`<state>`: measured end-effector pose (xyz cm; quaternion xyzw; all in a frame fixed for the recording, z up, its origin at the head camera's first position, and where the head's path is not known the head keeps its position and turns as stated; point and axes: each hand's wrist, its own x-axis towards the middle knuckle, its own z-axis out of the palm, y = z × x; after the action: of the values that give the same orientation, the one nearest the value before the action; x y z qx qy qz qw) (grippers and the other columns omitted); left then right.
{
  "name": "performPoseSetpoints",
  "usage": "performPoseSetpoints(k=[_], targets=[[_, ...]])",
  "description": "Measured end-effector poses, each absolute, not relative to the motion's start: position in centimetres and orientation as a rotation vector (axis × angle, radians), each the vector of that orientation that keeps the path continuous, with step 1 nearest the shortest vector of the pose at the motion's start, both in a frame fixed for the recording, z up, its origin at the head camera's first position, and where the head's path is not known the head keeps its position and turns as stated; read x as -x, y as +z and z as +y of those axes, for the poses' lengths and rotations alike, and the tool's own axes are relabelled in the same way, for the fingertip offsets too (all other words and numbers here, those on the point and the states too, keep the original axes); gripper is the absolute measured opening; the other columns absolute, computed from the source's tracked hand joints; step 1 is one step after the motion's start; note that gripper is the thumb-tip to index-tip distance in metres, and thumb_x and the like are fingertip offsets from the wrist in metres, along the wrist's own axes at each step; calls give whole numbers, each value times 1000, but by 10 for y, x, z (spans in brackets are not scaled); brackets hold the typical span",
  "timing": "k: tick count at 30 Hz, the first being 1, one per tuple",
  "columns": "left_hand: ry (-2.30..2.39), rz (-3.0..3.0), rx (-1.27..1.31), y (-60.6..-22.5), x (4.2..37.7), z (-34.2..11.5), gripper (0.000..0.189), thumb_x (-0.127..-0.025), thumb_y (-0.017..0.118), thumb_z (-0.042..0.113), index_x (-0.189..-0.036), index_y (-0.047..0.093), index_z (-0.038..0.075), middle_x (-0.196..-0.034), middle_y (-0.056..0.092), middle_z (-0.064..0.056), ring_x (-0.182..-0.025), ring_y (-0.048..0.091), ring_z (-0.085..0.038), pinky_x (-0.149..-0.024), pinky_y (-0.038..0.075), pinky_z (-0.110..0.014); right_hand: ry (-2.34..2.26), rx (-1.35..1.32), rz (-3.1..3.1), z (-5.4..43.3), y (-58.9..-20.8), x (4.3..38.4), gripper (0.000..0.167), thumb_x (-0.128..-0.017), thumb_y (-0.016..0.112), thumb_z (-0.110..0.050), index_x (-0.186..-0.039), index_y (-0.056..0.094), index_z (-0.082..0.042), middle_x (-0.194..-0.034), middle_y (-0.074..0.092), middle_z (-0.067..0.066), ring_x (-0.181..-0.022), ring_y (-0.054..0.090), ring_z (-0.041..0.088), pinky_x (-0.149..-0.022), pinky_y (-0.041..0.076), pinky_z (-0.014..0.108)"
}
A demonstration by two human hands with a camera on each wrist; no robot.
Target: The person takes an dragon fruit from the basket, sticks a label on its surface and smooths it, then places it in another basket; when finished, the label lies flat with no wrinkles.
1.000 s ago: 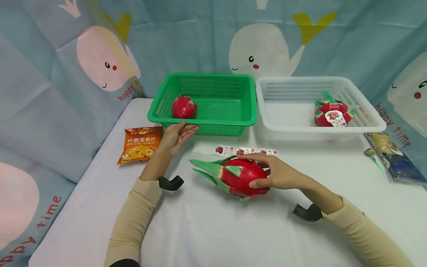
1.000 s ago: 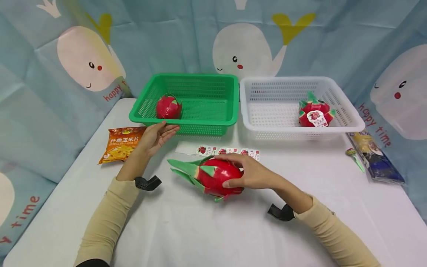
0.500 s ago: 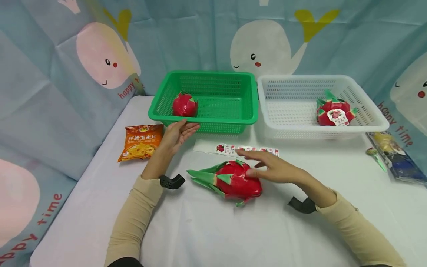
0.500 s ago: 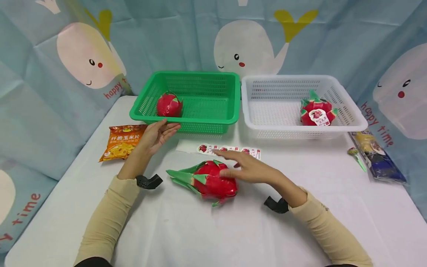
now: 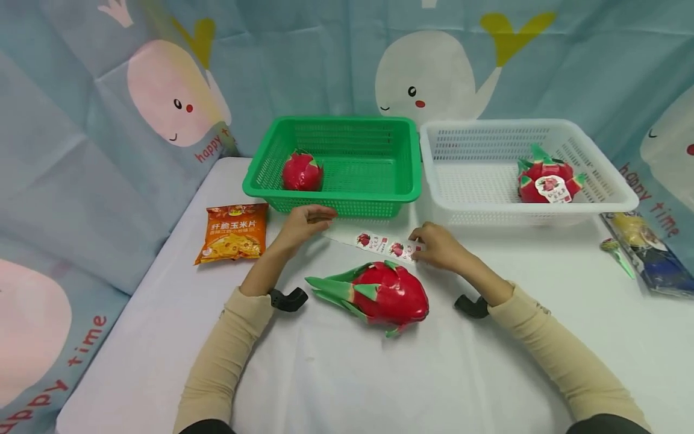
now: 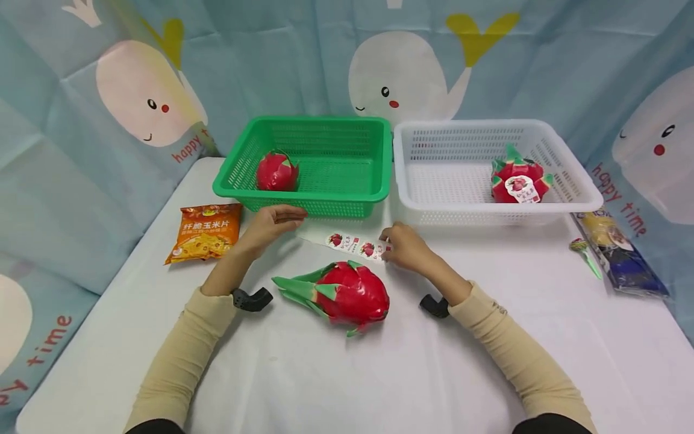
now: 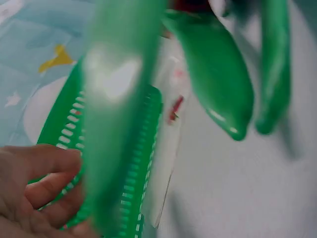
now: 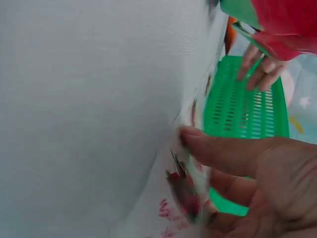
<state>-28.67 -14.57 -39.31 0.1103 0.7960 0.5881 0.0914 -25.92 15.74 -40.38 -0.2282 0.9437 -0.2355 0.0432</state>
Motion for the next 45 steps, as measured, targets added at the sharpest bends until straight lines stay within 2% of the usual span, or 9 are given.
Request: performPoseSetpoints(k=[5, 11, 14, 19, 28, 32, 36, 39, 45], targets=[[1323, 2715, -343, -396, 291, -141, 40, -85, 65, 16, -120, 57, -2, -119, 60, -19, -109, 56, -31, -92, 46, -43, -928, 635, 2774, 167, -402, 257, 11, -75, 68, -4, -85, 66, -4, -84, 63, 9, -77, 53, 19, -66, 42, 28], [1501, 2520, -254, -394, 290, -140, 24, -86, 64, 10, -103, 62, -6, -90, 66, -16, -72, 61, -13, -70, 55, -26, -971, 678, 2716, 179, -400, 253, 27, -78, 69, -8, -103, 62, -3, -95, 66, 11, -85, 60, 22, -77, 49, 34], [1566, 2466, -351, -384, 284, -136, 20, -86, 63, 10, -99, 62, -5, -86, 65, -11, -69, 60, -9, -68, 55, -23, -1060, 822, 2715, 179, -397, 252, 39, -81, 69, -11, -116, 56, -2, -109, 64, 14, -100, 62, 28, -86, 51, 42], [1611, 2412, -591, -359, 267, -123, 17, -87, 62, 10, -99, 62, -3, -87, 63, -11, -70, 61, -12, -71, 54, -25, -1321, 1151, 2690, 159, -387, 254, 29, -83, 67, -6, -109, 57, 0, -117, 60, 17, -112, 56, 29, -92, 47, 48], [1809, 2286, -484, -348, 252, -111, 19, -87, 61, 7, -99, 60, -8, -80, 63, 2, -68, 59, -8, -68, 55, -23, -1601, 1462, 2468, 146, -381, 250, 27, -76, 68, 8, -103, 65, 4, -97, 67, 15, -91, 62, 2, -81, 52, 18], [1844, 2274, -384, -355, 253, -110, 20, -87, 61, 6, -99, 59, -10, -80, 64, 2, -68, 60, -8, -70, 56, -27, -1695, 1427, 2524, 148, -383, 248, 19, -73, 68, 11, -90, 67, 3, -89, 67, 16, -87, 61, 0, -74, 53, 16], [1803, 2377, -291, -370, 258, -111, 18, -86, 62, 7, -96, 61, -8, -79, 63, -2, -65, 57, -7, -67, 56, -27, -1789, 1302, 2572, 153, -381, 244, 11, -76, 67, 9, -83, 66, 1, -95, 63, 13, -98, 56, 2, -83, 49, 16], [1708, 2492, -241, -386, 266, -118, 19, -86, 62, 7, -95, 63, -9, -78, 62, -9, -63, 54, -9, -62, 52, -24, -1884, 1151, 2539, 158, -373, 239, 3, -80, 65, 4, -84, 64, 4, -93, 61, 6, -95, 56, 5, -85, 48, 16], [1211, 2853, -332, -392, 267, -136, 26, -90, 57, 11, -108, 63, -8, -91, 68, -20, -76, 63, -22, -65, 51, -30, -1824, 777, 2500, 169, -348, 229, 17, -87, 62, -11, -91, 63, 6, -83, 64, -10, -76, 58, 7, -70, 50, 17]])
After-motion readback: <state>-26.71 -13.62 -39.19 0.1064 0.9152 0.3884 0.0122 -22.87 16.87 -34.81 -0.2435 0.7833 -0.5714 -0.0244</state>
